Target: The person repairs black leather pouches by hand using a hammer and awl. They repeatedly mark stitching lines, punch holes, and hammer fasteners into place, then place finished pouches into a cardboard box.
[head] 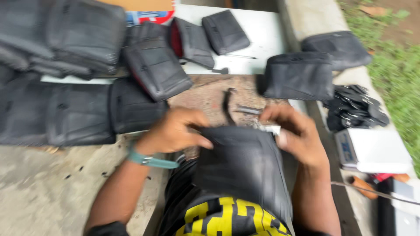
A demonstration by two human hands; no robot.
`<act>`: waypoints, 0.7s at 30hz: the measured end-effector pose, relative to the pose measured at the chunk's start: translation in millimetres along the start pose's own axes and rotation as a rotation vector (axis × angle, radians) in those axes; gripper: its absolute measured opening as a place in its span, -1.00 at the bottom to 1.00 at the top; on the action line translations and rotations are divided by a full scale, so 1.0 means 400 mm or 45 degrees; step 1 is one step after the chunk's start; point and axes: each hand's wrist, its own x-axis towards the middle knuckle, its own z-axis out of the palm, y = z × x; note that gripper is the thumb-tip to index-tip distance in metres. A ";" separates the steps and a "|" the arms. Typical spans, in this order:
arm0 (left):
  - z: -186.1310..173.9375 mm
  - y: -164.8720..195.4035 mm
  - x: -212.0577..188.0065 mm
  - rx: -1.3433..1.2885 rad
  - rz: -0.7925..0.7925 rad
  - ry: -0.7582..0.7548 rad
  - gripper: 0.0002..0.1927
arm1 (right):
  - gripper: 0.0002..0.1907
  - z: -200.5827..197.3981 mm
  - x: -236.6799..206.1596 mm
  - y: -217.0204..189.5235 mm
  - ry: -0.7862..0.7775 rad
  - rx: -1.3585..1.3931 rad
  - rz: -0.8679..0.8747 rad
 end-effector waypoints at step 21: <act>-0.462 -0.239 0.108 1.247 -0.021 1.167 -0.53 | -0.11 -0.333 0.217 0.160 0.931 -1.326 0.105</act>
